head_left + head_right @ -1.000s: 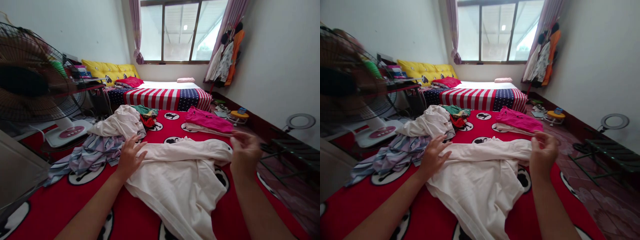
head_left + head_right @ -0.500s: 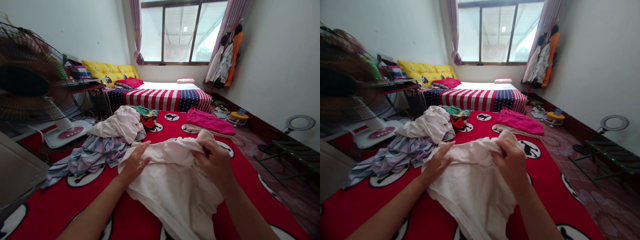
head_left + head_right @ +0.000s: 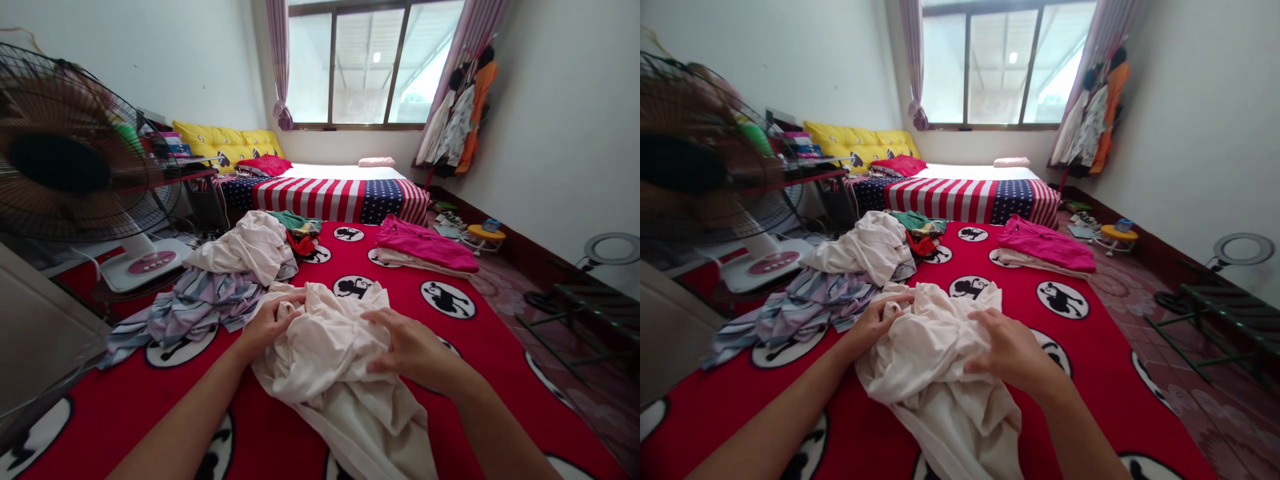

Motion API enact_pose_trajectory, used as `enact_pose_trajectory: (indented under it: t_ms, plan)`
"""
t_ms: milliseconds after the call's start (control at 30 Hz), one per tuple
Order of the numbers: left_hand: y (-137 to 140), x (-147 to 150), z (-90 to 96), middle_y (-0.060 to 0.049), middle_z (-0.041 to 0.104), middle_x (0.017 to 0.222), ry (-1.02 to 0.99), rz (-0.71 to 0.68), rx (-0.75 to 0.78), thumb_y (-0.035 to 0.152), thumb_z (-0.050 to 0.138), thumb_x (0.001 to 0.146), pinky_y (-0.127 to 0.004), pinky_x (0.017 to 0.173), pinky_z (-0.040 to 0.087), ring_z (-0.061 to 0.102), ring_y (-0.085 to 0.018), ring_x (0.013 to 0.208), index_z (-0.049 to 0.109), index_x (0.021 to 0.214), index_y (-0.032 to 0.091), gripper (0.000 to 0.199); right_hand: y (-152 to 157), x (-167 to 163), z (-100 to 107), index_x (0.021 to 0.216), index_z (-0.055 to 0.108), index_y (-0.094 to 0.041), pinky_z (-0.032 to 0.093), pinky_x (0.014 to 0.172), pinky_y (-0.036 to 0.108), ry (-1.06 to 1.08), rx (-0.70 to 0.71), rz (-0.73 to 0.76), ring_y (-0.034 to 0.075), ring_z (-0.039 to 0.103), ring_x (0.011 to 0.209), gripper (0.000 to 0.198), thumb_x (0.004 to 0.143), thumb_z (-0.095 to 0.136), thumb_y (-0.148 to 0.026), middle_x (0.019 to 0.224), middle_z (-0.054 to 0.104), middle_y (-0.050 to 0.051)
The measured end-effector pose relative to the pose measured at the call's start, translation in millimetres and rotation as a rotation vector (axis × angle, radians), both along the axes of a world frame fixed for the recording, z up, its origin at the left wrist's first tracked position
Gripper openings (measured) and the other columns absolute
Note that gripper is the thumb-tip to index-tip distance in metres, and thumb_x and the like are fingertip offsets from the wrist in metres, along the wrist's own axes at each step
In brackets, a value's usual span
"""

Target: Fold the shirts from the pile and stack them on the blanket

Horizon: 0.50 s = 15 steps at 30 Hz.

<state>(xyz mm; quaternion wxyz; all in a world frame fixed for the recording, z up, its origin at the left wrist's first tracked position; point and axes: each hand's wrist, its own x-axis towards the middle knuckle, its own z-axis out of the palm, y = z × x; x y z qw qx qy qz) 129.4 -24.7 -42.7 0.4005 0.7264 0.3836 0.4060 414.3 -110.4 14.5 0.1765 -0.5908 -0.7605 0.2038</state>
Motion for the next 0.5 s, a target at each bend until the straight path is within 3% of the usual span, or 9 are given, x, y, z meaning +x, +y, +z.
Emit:
enact_pose_trajectory:
  t_ms: [33,100,167,267,367,500]
  plan:
    - [-0.6,-0.6,0.8,-0.010,0.065,0.125,0.024,-0.005,0.012,0.041,0.064,0.082,-0.040,0.107,0.038,0.055,-0.029,0.120,0.070,0.115,0.018,0.040,0.1,-0.6,-3.1,0.116,0.065,-0.024,0.044,0.075,0.028,-0.040,-0.038,0.036,0.022,0.063,0.089,0.057,0.062,0.079,-0.033,0.119,0.063,0.005]
    - [-2.8,-1.7,3.1,-0.010,0.064,0.127,0.042,-0.005,0.031,0.042,0.062,0.083,-0.040,0.107,0.038,0.054,-0.029,0.122,0.069,0.115,0.019,0.040,1.0,-5.2,-9.2,0.096,0.072,-0.023,0.043,0.076,0.027,-0.080,-0.047,0.043,0.022,0.063,0.092,0.032,0.064,0.073,-0.025,0.112,0.066,0.004]
    - [-5.0,-2.5,5.2,-0.010,0.063,0.128,0.028,-0.009,0.045,0.043,0.063,0.083,-0.039,0.107,0.039,0.053,-0.029,0.123,0.069,0.114,0.019,0.039,3.2,-7.3,-10.8,0.079,0.072,-0.022,0.041,0.069,0.026,-0.062,-0.009,-0.050,0.019,0.064,0.082,0.015,0.067,0.063,-0.017,0.092,0.070,0.003]
    - [-6.1,-2.3,4.8,-0.011,0.066,0.123,-0.039,-0.061,-0.025,0.044,0.066,0.081,-0.039,0.099,0.046,0.058,-0.030,0.116,0.069,0.114,0.019,0.042,3.8,5.2,1.2,0.072,0.070,-0.021,0.037,0.054,0.024,0.106,0.065,-0.250,0.016,0.057,0.060,0.012,0.069,0.058,-0.020,0.060,0.063,0.000]
    - [-4.7,0.6,-0.7,-0.011,0.068,0.115,-0.113,-0.171,-0.138,0.043,0.068,0.079,-0.036,0.086,0.052,0.064,-0.028,0.102,0.069,0.111,0.018,0.041,-3.5,28.3,23.7,0.070,0.068,-0.020,0.036,0.049,0.024,0.382,0.230,-0.408,0.015,0.053,0.055,0.011,0.070,0.061,-0.029,0.061,0.063,0.000]
    - [-5.5,8.7,-3.9,-0.011,0.066,0.106,-0.085,-0.179,-0.059,0.039,0.070,0.079,-0.030,0.080,0.050,0.063,-0.022,0.095,0.072,0.083,0.014,0.026,-16.1,44.5,44.5,0.070,0.069,-0.019,0.039,0.052,0.025,0.567,0.439,-0.521,0.016,0.057,0.062,0.011,0.067,0.067,-0.030,0.075,0.069,0.004]
